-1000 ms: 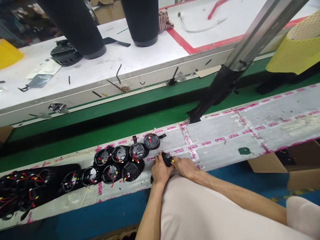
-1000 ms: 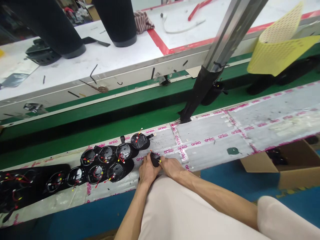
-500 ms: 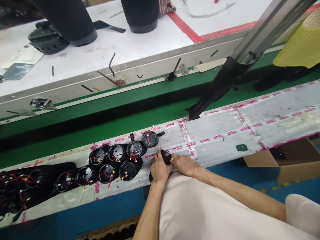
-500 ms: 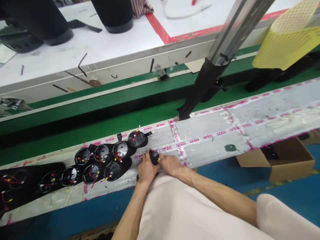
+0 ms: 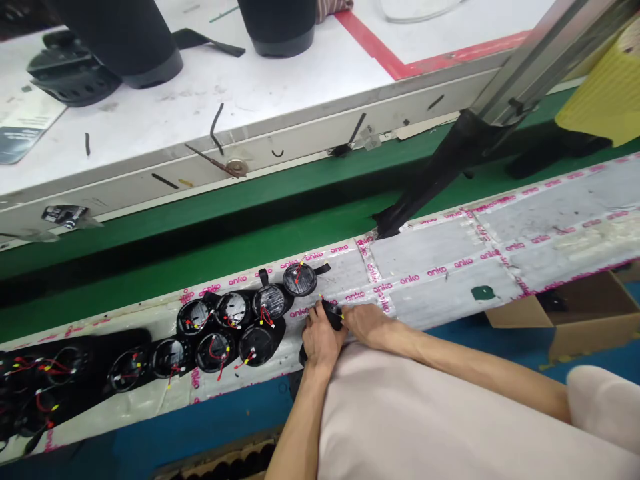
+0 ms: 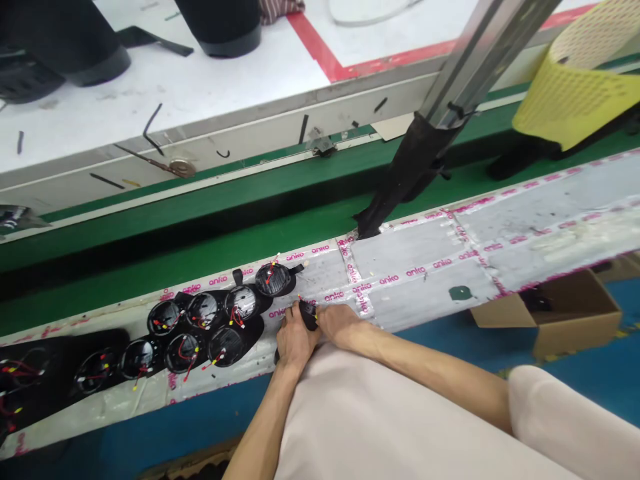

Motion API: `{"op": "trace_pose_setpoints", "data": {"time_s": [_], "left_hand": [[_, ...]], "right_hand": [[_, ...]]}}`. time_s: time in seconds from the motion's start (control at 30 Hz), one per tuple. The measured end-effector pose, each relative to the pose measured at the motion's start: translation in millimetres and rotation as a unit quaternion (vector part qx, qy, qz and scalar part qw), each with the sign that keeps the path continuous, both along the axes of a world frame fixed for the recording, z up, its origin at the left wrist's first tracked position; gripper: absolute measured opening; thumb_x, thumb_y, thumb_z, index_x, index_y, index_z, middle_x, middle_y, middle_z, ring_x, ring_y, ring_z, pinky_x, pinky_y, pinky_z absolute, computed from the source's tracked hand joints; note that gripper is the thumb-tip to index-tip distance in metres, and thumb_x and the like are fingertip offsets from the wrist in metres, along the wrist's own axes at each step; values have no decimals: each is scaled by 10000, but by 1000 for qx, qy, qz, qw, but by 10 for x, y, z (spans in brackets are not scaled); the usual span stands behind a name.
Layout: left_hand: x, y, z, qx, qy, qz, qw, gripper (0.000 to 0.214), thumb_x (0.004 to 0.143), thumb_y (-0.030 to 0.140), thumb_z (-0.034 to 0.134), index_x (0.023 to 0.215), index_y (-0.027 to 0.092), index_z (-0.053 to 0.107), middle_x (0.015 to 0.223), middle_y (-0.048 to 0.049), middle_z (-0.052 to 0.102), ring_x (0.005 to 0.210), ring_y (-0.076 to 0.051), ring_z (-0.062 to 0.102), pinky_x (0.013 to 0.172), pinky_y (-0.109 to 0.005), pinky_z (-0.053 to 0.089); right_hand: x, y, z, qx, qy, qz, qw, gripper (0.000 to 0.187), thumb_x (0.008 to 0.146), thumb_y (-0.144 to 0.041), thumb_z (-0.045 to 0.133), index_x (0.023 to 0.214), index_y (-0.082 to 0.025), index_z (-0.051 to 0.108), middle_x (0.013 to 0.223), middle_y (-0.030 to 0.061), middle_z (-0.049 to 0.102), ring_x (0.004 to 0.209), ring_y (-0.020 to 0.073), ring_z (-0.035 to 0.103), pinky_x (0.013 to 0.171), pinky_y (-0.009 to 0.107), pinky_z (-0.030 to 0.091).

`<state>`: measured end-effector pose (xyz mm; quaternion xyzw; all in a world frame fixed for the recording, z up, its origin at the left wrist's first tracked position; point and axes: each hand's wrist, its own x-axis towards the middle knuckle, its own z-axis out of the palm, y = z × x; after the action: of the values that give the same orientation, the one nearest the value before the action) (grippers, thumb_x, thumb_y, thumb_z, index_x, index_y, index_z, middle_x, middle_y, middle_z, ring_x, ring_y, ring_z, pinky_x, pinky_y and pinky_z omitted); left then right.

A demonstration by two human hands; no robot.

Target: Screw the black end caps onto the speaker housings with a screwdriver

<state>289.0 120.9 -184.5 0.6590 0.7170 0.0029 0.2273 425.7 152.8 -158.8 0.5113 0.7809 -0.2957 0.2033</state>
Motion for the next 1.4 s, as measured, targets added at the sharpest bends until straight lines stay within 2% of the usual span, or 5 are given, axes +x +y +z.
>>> {"op": "trace_pose_setpoints", "data": {"time_s": [0.23,0.4,0.6,1.1,1.4], "left_hand": [[-52,18,34,-3,-10,3,1000,754,798,483,696,1418,135,445,1223,-164,651,1037,-302,697,800,-354,538],[-27,-17,16,9,-4,5,1000,767,794,480,692,1425,123,442,1221,-170,644,1050,-319,691,798,-367,547],[25,-54,5,20,10,4,1000,703,837,390,623,1437,79,429,1208,-186,643,1065,-313,681,794,-366,556],[75,-42,42,3,33,1,999,733,808,414,656,1431,94,437,1200,-182,629,1075,-318,666,778,-363,554],[84,-57,11,16,48,-2,999,629,893,411,575,1423,97,448,1176,-182,631,1046,-304,670,759,-354,544]], "right_hand": [[108,-142,19,20,37,-53,998,343,1080,-389,370,1223,-145,563,964,136,766,946,293,740,731,320,494],[107,-177,48,23,38,-82,996,346,1083,-393,344,1197,-146,557,964,146,761,965,290,733,736,313,468],[21,-118,49,6,37,-82,996,327,1064,-376,396,1195,-137,577,973,170,754,966,275,730,788,309,468],[28,-103,80,-6,10,-57,998,329,1061,-350,388,1215,-121,567,982,184,754,998,285,732,810,321,510],[-85,-134,92,-11,-16,-66,998,318,1056,-290,371,1215,-101,573,961,208,749,958,317,743,759,362,547]]}}
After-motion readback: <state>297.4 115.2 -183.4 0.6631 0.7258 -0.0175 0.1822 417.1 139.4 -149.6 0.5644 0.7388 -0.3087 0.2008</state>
